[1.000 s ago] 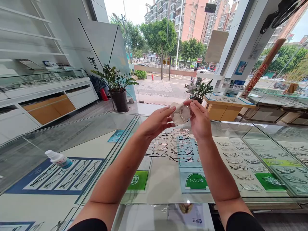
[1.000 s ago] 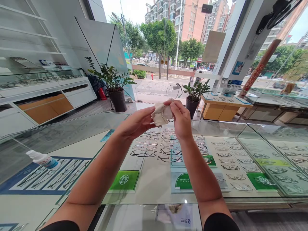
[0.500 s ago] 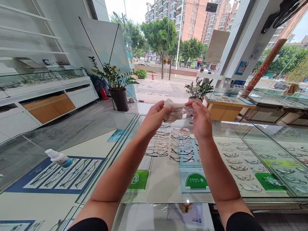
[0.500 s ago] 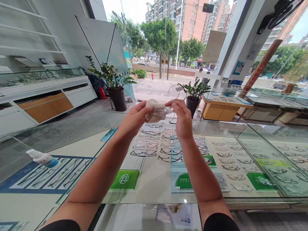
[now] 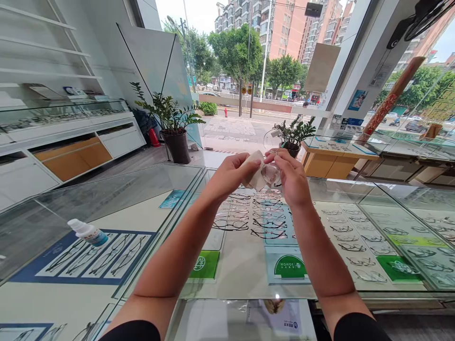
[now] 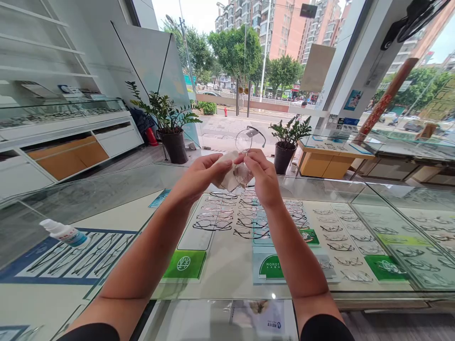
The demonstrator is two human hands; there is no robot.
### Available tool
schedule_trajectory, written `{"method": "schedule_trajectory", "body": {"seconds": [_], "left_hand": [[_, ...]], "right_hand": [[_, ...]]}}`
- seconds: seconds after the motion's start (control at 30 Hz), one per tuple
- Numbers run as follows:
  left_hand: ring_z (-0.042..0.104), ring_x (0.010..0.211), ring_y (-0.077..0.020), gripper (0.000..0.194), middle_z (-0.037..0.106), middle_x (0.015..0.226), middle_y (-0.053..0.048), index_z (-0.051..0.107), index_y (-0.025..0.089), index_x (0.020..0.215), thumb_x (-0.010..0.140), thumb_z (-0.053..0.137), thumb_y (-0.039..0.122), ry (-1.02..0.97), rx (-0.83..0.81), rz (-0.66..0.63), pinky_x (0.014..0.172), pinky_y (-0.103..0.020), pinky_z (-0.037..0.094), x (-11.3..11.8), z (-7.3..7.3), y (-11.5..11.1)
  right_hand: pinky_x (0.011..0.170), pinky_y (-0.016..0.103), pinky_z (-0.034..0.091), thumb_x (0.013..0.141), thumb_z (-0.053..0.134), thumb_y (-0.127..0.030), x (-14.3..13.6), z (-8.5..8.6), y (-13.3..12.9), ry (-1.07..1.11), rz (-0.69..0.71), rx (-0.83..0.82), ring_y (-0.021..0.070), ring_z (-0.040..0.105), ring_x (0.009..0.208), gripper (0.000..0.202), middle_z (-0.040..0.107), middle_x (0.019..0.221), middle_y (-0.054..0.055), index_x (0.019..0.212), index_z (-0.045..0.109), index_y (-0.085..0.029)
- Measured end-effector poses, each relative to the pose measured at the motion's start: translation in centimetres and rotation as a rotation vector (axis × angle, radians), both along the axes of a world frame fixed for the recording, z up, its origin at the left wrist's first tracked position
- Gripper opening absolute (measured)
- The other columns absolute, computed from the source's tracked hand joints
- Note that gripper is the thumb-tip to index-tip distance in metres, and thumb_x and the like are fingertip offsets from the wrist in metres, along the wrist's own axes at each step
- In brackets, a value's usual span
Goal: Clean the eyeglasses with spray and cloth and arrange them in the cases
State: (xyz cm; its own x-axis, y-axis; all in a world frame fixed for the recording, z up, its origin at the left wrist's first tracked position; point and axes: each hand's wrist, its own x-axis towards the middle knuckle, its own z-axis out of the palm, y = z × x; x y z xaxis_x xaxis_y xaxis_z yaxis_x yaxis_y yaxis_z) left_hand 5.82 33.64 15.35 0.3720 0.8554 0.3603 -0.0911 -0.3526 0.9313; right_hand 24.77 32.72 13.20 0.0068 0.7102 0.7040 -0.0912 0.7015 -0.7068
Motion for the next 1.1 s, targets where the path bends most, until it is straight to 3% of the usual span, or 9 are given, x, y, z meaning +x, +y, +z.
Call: {"method": "schedule_trajectory", "body": {"seconds": [0.23, 0.37, 0.5, 0.6, 0.73, 0.93, 1.1], "left_hand": [[0.045, 0.059, -0.0096, 0.037, 0.056, 0.068, 0.002, 0.069, 0.017, 0.088, 0.094, 0.079, 0.053, 0.142, 0.08, -0.124, 0.054, -0.024, 0.033, -0.4, 0.4, -0.6], [0.043, 0.06, -0.0098, 0.052, 0.051, 0.066, 0.003, 0.062, 0.019, 0.079, 0.095, 0.078, 0.066, 0.135, 0.138, -0.144, 0.056, -0.025, 0.032, -0.4, 0.5, -0.5], [0.054, 0.07, -0.0134, 0.068, 0.059, 0.071, 0.0, 0.059, 0.02, 0.075, 0.095, 0.068, 0.085, 0.076, 0.164, -0.105, 0.066, -0.027, 0.044, -0.5, 0.2, 0.1], [0.061, 0.079, -0.0171, 0.072, 0.067, 0.079, -0.004, 0.063, 0.02, 0.079, 0.1, 0.055, 0.089, 0.085, 0.144, -0.089, 0.075, -0.031, 0.051, -0.6, -0.1, 0.6], [0.063, 0.081, -0.0189, 0.068, 0.067, 0.081, -0.005, 0.064, 0.02, 0.081, 0.106, 0.048, 0.081, 0.075, 0.136, -0.141, 0.08, -0.034, 0.053, -0.9, -0.2, 1.0], [0.058, 0.081, -0.0153, 0.03, 0.064, 0.083, -0.002, 0.064, 0.019, 0.08, 0.097, 0.072, 0.043, 0.002, 0.176, -0.146, 0.079, -0.03, 0.051, -0.7, 0.2, 0.7], [0.059, 0.081, -0.014, 0.044, 0.065, 0.091, -0.001, 0.056, 0.022, 0.094, 0.093, 0.086, 0.054, -0.078, 0.211, -0.191, 0.075, -0.028, 0.051, 0.2, 0.0, 0.4]], "right_hand": [[0.118, 0.047, 0.054, 0.103, 0.071, -0.044, -0.3, -0.1, 0.0, 0.018, 0.064, -0.023, 0.0257, 0.069, 0.124, 0.021, 0.07, 0.115, 0.004, 0.092, 0.086, -0.034], [0.123, 0.05, 0.053, 0.104, 0.07, -0.047, -0.5, -0.1, -0.1, -0.021, 0.039, -0.03, 0.027, 0.069, 0.128, 0.024, 0.072, 0.116, 0.004, 0.093, 0.085, -0.033], [0.124, 0.049, 0.053, 0.103, 0.071, -0.048, -0.6, 0.0, -0.4, -0.006, 0.041, -0.052, 0.027, 0.069, 0.131, 0.025, 0.073, 0.118, 0.004, 0.091, 0.085, -0.032], [0.124, 0.048, 0.053, 0.102, 0.072, -0.05, -0.6, 0.0, -0.5, -0.003, 0.052, -0.066, 0.0271, 0.069, 0.133, 0.025, 0.073, 0.12, 0.004, 0.09, 0.085, -0.031], [0.125, 0.046, 0.052, 0.101, 0.072, -0.048, -0.6, 0.1, -0.5, 0.024, 0.068, -0.068, 0.0255, 0.069, 0.132, 0.023, 0.073, 0.12, 0.003, 0.091, 0.086, -0.033], [0.119, 0.047, 0.055, 0.1, 0.074, -0.052, -0.7, 0.3, -0.6, 0.054, 0.064, -0.094, 0.0269, 0.07, 0.131, 0.025, 0.076, 0.12, 0.004, 0.09, 0.084, -0.032], [0.114, 0.048, 0.058, 0.1, 0.072, -0.054, -0.8, 0.2, -0.6, 0.072, 0.06, -0.104, 0.0283, 0.071, 0.13, 0.026, 0.077, 0.123, 0.004, 0.091, 0.084, -0.033]]}}
